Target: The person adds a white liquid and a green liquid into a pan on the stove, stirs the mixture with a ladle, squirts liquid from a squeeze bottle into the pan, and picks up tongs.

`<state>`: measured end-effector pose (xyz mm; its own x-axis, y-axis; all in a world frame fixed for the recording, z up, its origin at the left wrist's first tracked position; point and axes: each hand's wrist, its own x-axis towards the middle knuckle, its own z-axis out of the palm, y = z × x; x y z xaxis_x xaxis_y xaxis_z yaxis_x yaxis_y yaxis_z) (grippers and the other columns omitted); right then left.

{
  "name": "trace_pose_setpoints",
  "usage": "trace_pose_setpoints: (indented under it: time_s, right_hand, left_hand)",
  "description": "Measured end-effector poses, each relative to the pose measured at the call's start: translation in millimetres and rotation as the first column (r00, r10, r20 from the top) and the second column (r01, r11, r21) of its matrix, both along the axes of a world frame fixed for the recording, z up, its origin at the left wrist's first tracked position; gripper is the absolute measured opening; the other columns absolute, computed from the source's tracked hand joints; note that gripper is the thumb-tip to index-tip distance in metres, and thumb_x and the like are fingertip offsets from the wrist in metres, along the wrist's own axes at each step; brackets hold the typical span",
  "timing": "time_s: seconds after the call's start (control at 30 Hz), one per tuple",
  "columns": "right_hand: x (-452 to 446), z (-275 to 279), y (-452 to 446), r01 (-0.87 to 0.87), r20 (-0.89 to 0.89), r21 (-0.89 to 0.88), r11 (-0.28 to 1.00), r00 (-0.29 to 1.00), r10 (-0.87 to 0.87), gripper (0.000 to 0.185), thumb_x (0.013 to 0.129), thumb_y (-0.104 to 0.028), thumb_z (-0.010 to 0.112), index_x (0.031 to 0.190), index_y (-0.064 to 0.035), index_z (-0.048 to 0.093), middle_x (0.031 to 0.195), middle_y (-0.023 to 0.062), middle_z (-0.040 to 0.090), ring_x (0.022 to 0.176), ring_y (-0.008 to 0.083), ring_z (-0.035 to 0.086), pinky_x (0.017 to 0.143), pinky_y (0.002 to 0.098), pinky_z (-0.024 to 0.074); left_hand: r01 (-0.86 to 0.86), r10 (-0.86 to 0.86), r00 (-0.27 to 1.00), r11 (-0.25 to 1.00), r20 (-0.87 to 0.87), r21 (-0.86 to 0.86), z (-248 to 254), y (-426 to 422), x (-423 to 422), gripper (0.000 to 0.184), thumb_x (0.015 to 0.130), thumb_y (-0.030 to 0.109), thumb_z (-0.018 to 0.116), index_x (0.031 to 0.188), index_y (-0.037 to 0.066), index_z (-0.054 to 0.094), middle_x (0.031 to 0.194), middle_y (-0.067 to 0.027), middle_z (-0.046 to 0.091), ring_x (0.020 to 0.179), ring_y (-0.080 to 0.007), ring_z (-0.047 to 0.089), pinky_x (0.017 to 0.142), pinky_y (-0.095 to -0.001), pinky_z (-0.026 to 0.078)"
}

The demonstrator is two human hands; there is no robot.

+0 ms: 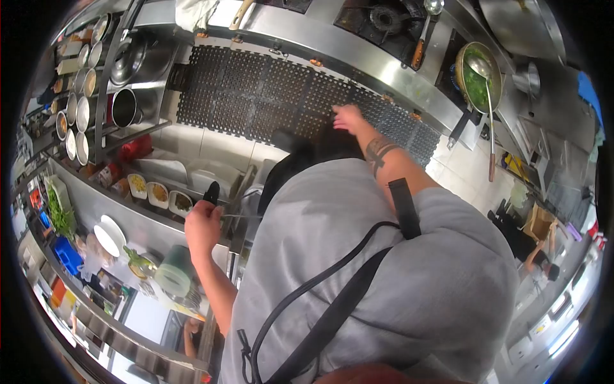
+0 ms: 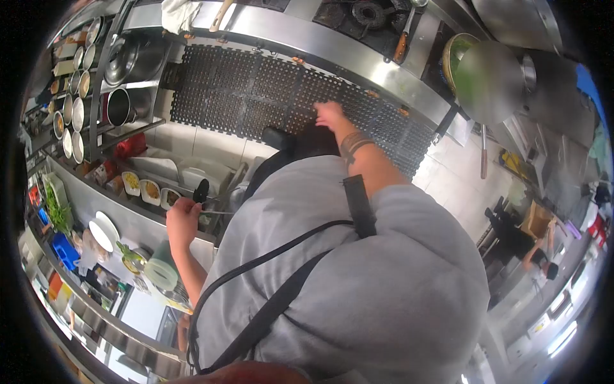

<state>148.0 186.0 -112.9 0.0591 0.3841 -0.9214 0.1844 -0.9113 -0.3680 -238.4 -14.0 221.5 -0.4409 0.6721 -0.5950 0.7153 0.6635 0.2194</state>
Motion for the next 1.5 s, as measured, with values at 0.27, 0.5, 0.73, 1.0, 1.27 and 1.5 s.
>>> trace_pose_setpoints:
  time_s: [0.27,0.5,0.73,1.0,1.27,1.5]
  right_hand:
    - [101,-7,43,-0.273,0.437,0.120,0.954,0.878,0.196,0.031,0.091,-0.030,0.063,0.093,0.0002,0.071,0.082,0.0139,0.068,0.072,0.0232,0.066,0.065,0.0393,0.0551]
    - [-144,167,91,-0.617,-0.459,0.291,0.731,0.580,0.673,0.042,0.099,-0.039,0.060,0.098,0.0018,0.070,0.090,0.0140,0.072,0.085,0.0226,0.071,0.077,0.0384,0.0560]
    - [-289,287,97,-0.652,-0.806,0.053,0.757,0.419,0.417,0.016,0.097,-0.017,0.062,0.108,-0.0066,0.059,0.106,0.0169,0.068,0.093,0.0284,0.069,0.084,0.0433,0.0568]
    - [-331,282,114,-0.865,-0.193,0.486,0.126,0.035,0.981,0.018,0.096,-0.023,0.065,0.090,-0.0087,0.056,0.065,0.0001,0.056,0.045,0.0110,0.047,0.041,0.0269,0.0379]
    - [-391,289,81,-0.778,0.175,0.610,-0.149,-0.051,0.983,0.033,0.082,-0.025,0.082,0.070,-0.0080,0.056,0.062,-0.0026,0.054,0.051,0.0085,0.044,0.048,0.0295,0.0346]
    - [-432,284,55,-0.813,0.273,0.577,-0.079,0.101,0.957,0.039,0.082,-0.024,0.079,0.065,-0.0034,0.052,0.061,-0.0004,0.052,0.058,0.0100,0.044,0.056,0.0309,0.0375]
  left_hand:
    - [0.011,0.005,0.996,0.984,-0.093,0.179,41,57,-50,0.018,0.084,0.018,0.074,0.088,0.001,0.068,0.079,-0.0180,0.071,0.073,-0.0353,0.070,0.069,-0.0415,0.053]
    - [-0.157,0.393,0.897,0.711,-0.202,0.686,55,114,-7,0.013,0.085,0.014,0.073,0.086,0.004,0.064,0.079,-0.0118,0.065,0.072,-0.0277,0.065,0.067,-0.0372,0.052]
    - [0.093,0.010,0.993,0.562,-0.120,0.822,14,118,61,0.019,0.078,0.010,0.075,0.096,0.011,0.068,0.100,-0.0083,0.065,0.095,-0.0299,0.066,0.076,-0.0397,0.056]
    - [-0.453,0.731,0.680,0.352,0.062,0.819,-26,23,48,0.016,0.090,0.020,0.070,0.096,0.006,0.067,0.087,-0.0134,0.066,0.080,-0.0333,0.065,0.070,-0.0424,0.052]
    - [-0.785,0.884,0.435,0.279,0.172,0.553,-40,-39,-17,0.028,0.096,0.031,0.063,0.090,0.004,0.066,0.081,-0.0165,0.067,0.079,-0.0365,0.065,0.067,-0.0440,0.050]
    - [-0.561,0.575,0.801,0.622,0.167,0.546,-62,-46,-119,0.029,0.095,0.031,0.062,0.086,0.004,0.063,0.086,-0.0166,0.067,0.084,-0.0384,0.065,0.073,-0.0493,0.050]
